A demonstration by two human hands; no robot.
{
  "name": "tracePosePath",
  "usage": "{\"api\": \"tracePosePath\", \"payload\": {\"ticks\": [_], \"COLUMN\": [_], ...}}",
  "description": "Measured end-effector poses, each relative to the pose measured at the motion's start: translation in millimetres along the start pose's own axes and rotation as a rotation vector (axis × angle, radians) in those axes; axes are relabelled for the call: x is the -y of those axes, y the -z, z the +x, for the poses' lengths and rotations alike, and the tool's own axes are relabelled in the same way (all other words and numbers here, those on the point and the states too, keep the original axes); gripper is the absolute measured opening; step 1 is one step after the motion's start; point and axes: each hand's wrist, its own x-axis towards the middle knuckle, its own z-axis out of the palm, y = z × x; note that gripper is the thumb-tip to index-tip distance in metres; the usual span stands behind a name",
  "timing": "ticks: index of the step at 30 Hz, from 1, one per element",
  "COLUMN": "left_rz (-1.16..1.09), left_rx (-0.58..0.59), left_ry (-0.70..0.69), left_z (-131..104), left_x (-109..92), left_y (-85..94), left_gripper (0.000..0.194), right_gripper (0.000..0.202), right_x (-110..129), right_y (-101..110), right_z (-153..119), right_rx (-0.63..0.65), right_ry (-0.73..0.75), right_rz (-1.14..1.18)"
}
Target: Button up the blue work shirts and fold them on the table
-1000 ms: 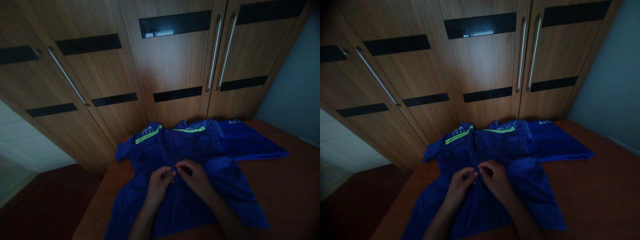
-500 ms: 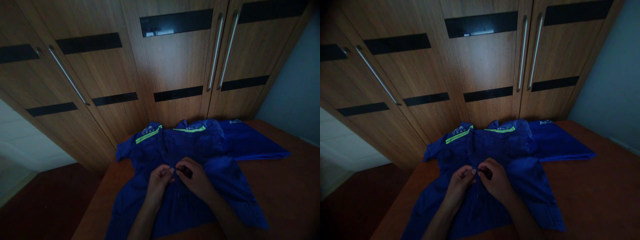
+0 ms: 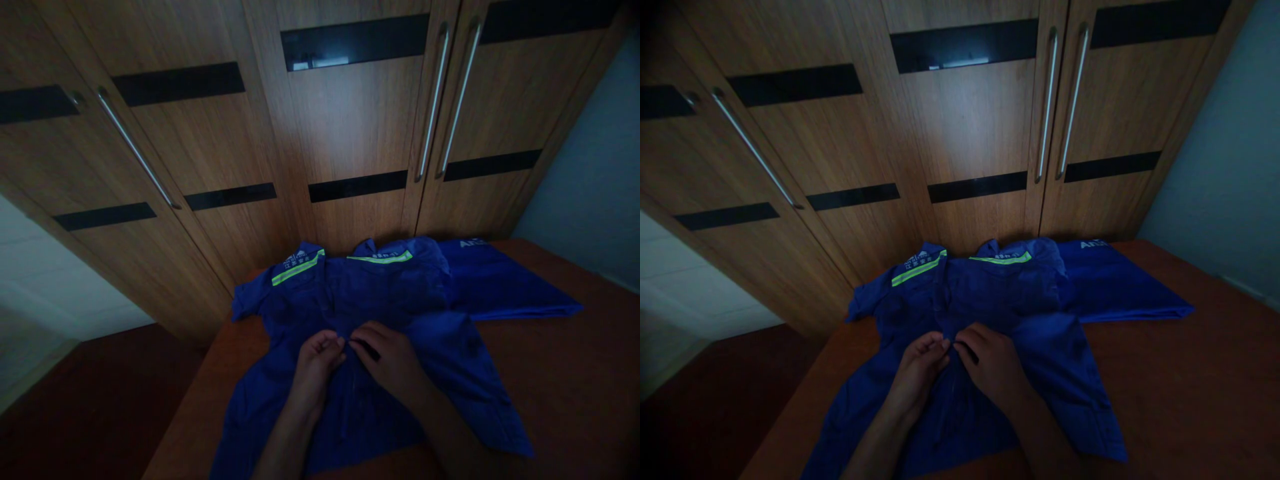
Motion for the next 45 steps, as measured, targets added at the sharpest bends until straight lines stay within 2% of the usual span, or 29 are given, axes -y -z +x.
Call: {"api": "tracePosePath", "payload": {"ticks": [3,6,8,11,13,15,18,21,23,26,29,30,32,35,37,39,42,45], "left_rz": [-0.01,-0.074,-0.102,-0.039,0.09,0.274,0.544,0.698,0.759,0.838,0.956,1.001,1.097,1.29,1.436,1.543,1.608,1.624], "left_rx": [0.005,0.05,0.088,0.079,0.056,0.032,0.026,0.053,0.032,0.001,0.078,0.106,0.091,-0.042,-0.108,-0.128,-0.125,-0.127], "left_ry": [0.011,0.054,0.083,0.069,-0.01,-0.152,-0.35,-0.418,-0.441,-0.439,-0.369,-0.351,-0.373,-0.501,-0.548,-0.528,-0.456,-0.405], "left_z": [0.5,0.8,0.9,0.7,0.5,0.0,-0.3,0.7,1.8,1.8,-0.6,-1.2,-0.4,10.1,23.5,39.3,58.5,67.0], "left_x": [1.9,2.4,2.0,1.2,1.4,2.5,5.3,7.6,8.3,8.6,4.0,0.0,-12.4,-37.1,-49.9,-54.4,-46.9,-35.1], "left_y": [1.5,3.0,2.8,0.3,-2.4,-4.7,-6.2,-5.7,-4.6,-1.0,4.0,5.1,5.0,-3.0,-11.4,-17.8,-16.9,-4.7], "left_gripper": [0.018,0.016,0.017,0.02,0.02,0.019,0.013,0.008,0.005,0.007,0.015,0.015,0.012,0.014,0.019,0.021,0.018,0.016], "right_gripper": [0.018,0.021,0.019,0.015,0.015,0.017,0.019,0.019,0.019,0.022,0.03,0.031,0.032,0.022,0.014,0.015,0.013,0.013], "right_x": [-0.2,2.8,5.7,7.8,6.1,2.5,-3.2,-7.9,-12.0,-20.7,-26.0,-25.4,-19.5,-2.9,6.7,9.8,-1.2,-23.2], "right_y": [-0.9,0.3,1.5,1.5,-0.2,-2.4,-3.9,-2.9,-2.6,-3.7,-2.9,-1.5,2.7,6.9,4.1,-3.5,-17.9,-27.4], "right_z": [-1.6,-1.7,-0.7,1.5,2.9,3.8,4.7,4.6,3.3,0.4,1.0,3.4,12.4,34.7,51.3,64.6,72.7,67.7], "right_rx": [0.014,-0.024,-0.078,-0.16,-0.177,-0.154,-0.056,0.069,0.1,0.123,0.148,0.137,0.087,0.013,0.023,0.06,0.098,0.082], "right_ry": [0.011,0.001,-0.038,-0.147,-0.237,-0.32,-0.414,-0.473,-0.443,-0.348,-0.318,-0.311,-0.295,-0.279,-0.276,-0.314,-0.415,-0.459], "right_rz": [-0.051,0.011,0.097,0.224,0.312,0.422,0.604,0.686,0.582,0.224,-0.017,-0.056,-0.133,-0.259,-0.311,-0.308,-0.223,-0.116]}}
